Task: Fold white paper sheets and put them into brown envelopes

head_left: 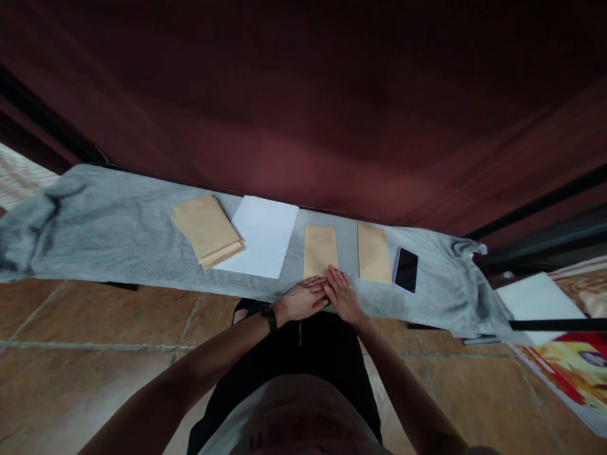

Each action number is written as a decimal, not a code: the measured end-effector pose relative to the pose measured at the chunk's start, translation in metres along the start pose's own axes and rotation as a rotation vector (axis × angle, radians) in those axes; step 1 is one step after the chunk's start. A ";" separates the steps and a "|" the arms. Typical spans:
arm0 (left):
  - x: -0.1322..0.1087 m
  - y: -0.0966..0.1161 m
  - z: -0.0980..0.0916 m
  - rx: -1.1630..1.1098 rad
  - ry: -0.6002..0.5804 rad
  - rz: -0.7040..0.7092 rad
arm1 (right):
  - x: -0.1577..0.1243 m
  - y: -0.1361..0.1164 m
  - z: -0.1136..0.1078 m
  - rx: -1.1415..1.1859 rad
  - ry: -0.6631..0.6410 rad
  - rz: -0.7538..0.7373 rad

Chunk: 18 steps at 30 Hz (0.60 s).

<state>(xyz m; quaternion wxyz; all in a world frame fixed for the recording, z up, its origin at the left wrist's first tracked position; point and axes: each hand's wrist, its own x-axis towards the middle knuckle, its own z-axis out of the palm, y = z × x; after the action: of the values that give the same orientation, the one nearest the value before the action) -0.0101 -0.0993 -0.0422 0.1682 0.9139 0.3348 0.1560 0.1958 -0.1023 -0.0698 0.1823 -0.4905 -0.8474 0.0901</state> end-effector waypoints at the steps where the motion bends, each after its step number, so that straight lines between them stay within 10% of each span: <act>1: 0.002 -0.002 -0.001 -0.035 0.015 -0.023 | -0.004 -0.001 0.000 -0.013 0.008 0.001; 18: 0.104 -0.073 0.014 0.184 0.167 -0.352 | -0.007 -0.013 -0.003 -0.096 0.078 0.010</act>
<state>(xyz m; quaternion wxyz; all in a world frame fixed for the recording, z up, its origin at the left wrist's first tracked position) 0.0302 0.0195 -0.0674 0.0803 0.8368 0.5148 0.1682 0.1897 -0.1149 -0.0648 0.1911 -0.5059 -0.8406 0.0312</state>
